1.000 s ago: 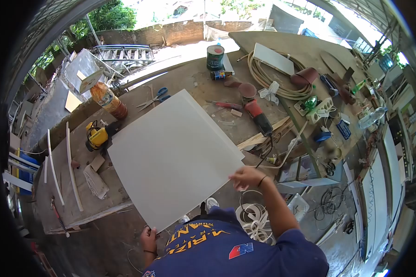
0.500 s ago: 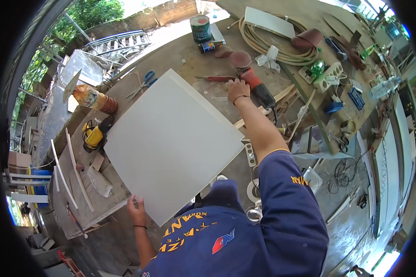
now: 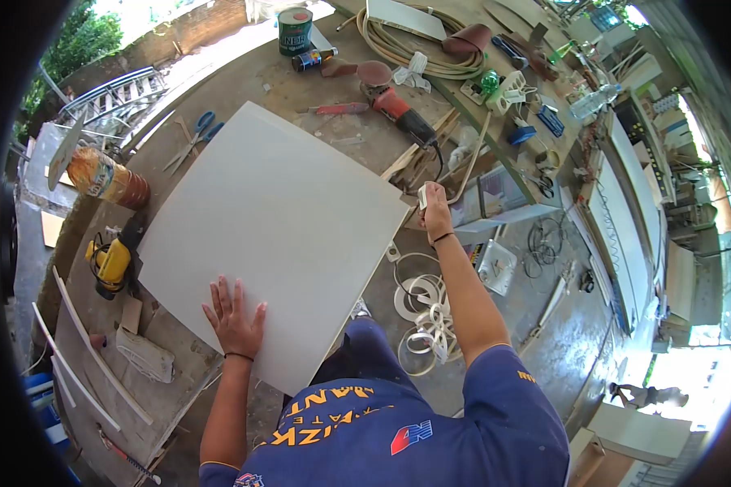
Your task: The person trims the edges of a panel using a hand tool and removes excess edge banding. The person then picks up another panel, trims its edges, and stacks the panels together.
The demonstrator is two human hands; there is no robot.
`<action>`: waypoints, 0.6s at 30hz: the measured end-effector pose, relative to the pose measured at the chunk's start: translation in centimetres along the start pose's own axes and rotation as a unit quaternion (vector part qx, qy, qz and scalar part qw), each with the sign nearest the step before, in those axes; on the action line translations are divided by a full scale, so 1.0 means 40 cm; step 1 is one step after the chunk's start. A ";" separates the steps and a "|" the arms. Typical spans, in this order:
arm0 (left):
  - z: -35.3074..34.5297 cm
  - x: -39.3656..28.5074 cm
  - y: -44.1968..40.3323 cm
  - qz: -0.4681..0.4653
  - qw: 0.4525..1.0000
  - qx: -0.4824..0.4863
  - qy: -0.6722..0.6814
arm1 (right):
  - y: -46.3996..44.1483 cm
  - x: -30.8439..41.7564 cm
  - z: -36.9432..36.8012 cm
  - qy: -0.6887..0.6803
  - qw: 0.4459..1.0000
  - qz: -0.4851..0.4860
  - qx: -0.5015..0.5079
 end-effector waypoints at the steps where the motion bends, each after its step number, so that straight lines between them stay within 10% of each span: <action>1: -0.001 0.000 0.002 0.004 1.000 -0.004 -0.008 | 0.034 -0.016 -0.006 -0.084 0.993 -0.083 -0.017; 9: -0.008 0.002 0.003 0.006 1.000 -0.004 -0.010 | 0.016 -0.017 -0.045 0.078 0.984 0.115 -0.112; 18: -0.010 0.000 0.002 0.000 1.000 0.003 -0.024 | 0.038 -0.051 -0.005 -0.047 0.987 0.019 -0.152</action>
Point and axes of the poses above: each hand's wrist, its own y-axis away from the middle knuckle, its own z-axis out of the back of the hand, x = y × z, the point moved 5 cm from there along -y, towards the middle knuckle, and after that the axes turned 5 degrees about z, right-handed, at the moved point
